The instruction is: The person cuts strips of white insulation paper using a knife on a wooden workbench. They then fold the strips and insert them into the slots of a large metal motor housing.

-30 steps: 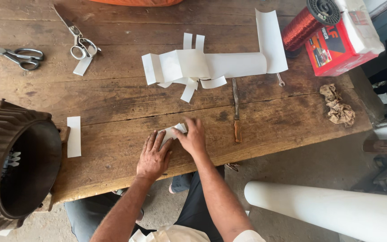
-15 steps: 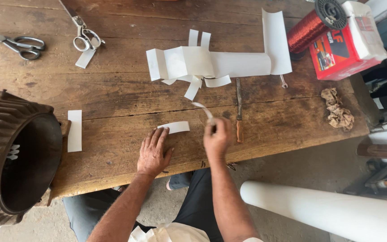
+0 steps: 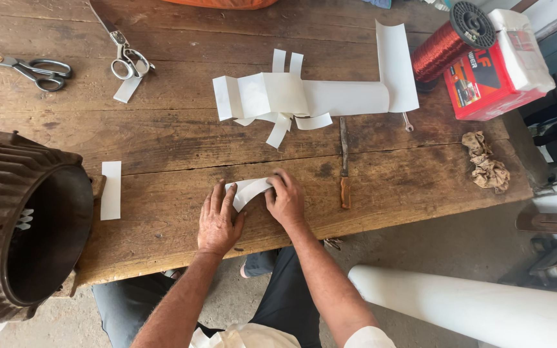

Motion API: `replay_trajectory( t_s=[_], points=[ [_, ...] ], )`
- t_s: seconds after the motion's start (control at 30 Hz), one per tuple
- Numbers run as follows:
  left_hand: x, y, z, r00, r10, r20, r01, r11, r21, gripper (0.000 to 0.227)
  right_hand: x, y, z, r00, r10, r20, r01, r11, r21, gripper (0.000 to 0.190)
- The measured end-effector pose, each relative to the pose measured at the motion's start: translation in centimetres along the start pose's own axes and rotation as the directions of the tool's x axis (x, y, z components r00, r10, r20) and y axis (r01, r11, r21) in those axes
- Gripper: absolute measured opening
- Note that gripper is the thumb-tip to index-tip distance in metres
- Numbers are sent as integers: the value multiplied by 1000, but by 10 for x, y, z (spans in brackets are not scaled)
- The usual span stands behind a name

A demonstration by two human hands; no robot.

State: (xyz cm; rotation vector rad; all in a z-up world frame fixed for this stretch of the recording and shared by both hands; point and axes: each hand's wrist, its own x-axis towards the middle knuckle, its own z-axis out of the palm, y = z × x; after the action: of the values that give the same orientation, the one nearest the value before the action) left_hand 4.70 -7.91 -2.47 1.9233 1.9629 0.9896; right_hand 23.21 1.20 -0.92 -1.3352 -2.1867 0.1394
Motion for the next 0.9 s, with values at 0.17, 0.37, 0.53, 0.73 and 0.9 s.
replay_trajectory(
  t_s=[0.17,0.37,0.53,0.73,0.9],
  points=[
    [1,0,0,998,-26,55,25,999,21,71,4,-1,-7,953,-135,270,127,991,45,65],
    [1,-1,4,999,-22,49,20,998,53,64,12,5,3,933,-194,304,209,978,-17,53],
    [-1,-2,5,1000,-10,-4,10,1000,0,69,13,25,22,957,-262,121,275,956,-103,26],
    [-1,-2,5,1000,10,24,-11,999,39,68,66,79,10,967,247,-57,-244,968,66,31],
    [3,-1,4,997,-26,73,21,998,62,67,105,101,-17,612,731,300,-744,405,532,28]
  ],
)
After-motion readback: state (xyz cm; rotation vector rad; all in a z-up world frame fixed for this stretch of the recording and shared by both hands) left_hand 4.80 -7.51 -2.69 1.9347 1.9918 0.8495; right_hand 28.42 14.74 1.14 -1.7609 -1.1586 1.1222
